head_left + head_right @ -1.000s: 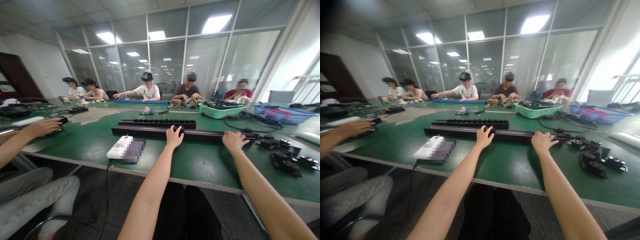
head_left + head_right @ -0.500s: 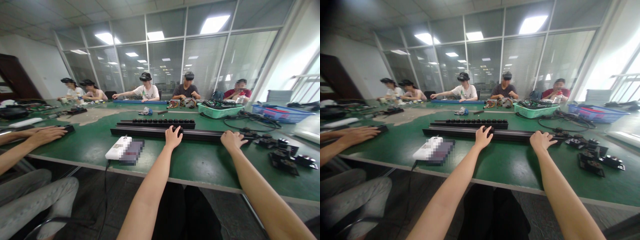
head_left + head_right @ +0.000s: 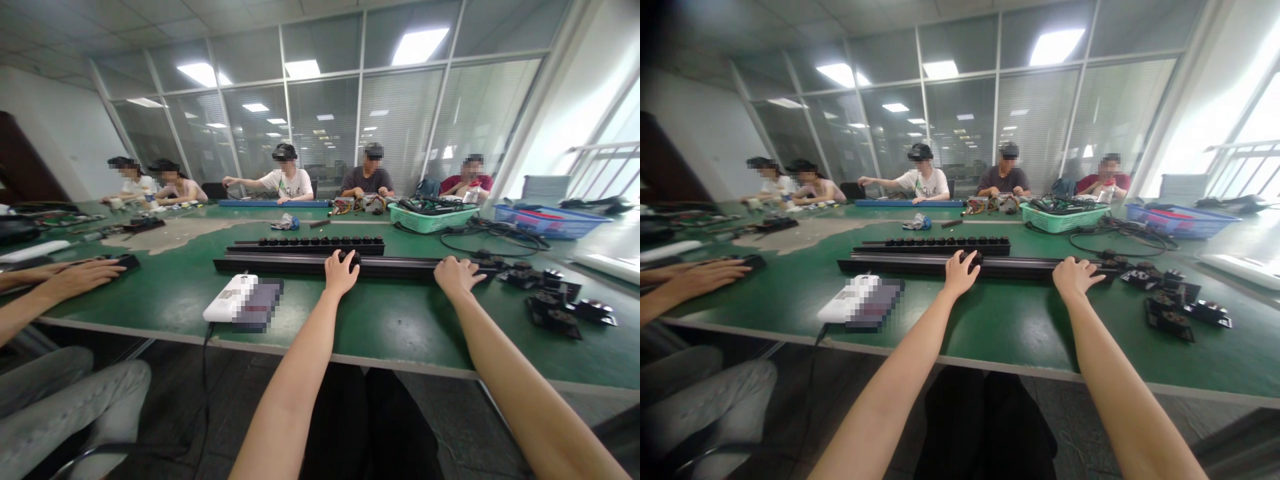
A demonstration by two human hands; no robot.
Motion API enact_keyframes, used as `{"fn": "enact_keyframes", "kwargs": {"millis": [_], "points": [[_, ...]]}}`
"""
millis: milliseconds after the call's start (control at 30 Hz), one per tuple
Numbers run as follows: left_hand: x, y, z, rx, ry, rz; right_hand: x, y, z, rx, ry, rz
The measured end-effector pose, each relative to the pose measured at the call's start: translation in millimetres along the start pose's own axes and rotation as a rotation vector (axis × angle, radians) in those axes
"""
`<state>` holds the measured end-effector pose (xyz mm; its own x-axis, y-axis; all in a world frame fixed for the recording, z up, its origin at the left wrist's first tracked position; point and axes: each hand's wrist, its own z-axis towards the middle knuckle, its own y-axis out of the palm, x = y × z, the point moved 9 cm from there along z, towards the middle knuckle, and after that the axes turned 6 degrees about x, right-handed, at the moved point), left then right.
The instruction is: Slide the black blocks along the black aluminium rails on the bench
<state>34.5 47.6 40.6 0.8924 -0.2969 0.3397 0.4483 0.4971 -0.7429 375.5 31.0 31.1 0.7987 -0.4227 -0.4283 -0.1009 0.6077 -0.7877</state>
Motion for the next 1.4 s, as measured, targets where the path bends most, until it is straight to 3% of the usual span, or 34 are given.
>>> {"fn": "enact_keyframes", "kwargs": {"millis": [400,667,933,1033,1233,1400], "points": [[5,-0.2,3,0.006,0.007,0.005,0,-1,4,0.010,-0.019,-0.049],[4,1.0,4,-0.004,0.004,0.011,-8,0,5,-0.040,-0.155,-0.222],[3,3.1,5,0.007,0.007,0.008,-4,0,31,-0.281,-0.239,-0.260],[2,3.8,6,0.007,0.006,0.014,1,-2,32,-0.252,-0.277,-0.261],[3,5.6,6,0.011,0.013,0.014,6,2,11,-0.066,-0.415,-0.227],[5,5.2,6,0.008,0.014,0.026,17,5,9,-0.003,-0.388,-0.080]]}}
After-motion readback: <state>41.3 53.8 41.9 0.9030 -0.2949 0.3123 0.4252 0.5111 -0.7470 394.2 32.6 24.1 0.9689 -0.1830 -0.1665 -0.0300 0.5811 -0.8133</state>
